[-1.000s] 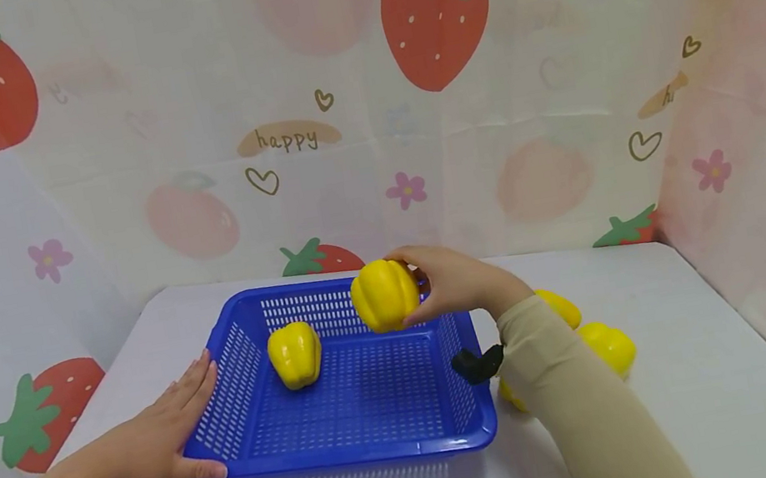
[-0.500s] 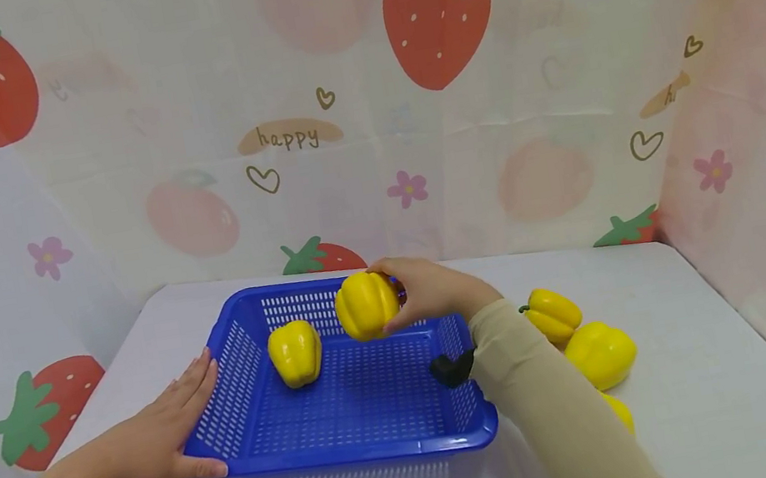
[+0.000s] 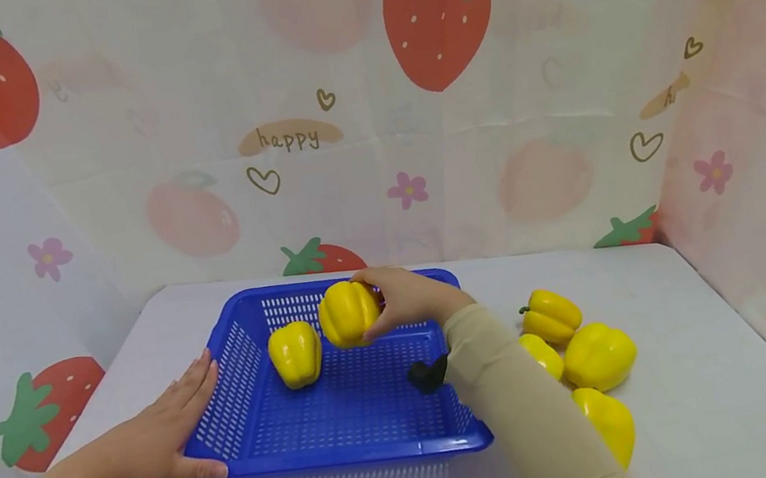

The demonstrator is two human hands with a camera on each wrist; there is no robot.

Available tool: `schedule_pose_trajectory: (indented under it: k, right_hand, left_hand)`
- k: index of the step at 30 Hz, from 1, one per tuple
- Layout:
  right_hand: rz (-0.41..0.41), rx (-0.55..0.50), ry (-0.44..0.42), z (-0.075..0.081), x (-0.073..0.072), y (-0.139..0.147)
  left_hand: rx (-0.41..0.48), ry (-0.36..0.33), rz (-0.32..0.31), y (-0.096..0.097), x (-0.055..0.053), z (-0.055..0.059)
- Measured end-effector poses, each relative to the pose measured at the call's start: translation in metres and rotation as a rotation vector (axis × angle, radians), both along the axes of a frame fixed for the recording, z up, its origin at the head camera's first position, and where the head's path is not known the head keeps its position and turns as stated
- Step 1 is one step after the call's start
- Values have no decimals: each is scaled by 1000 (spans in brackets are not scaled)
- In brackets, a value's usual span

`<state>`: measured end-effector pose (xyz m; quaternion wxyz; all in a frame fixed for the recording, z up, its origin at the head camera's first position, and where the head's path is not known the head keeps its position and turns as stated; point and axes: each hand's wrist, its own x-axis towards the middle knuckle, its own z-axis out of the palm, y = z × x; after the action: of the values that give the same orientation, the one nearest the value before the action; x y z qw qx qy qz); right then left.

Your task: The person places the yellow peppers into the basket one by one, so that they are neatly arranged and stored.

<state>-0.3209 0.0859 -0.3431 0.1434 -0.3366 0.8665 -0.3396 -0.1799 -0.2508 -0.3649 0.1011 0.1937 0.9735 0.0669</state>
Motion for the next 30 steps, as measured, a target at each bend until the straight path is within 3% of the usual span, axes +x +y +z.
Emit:
schedule_pose_trajectory:
  k: [23, 30]
  right_hand:
    - [-76, 228, -26, -26, -11, -20]
    - [-55, 262, -4, -34, -14, -27]
  left_hand:
    - [-12, 4, -5, 0, 0, -1]
    - [-15, 8, -11, 1, 1, -1]
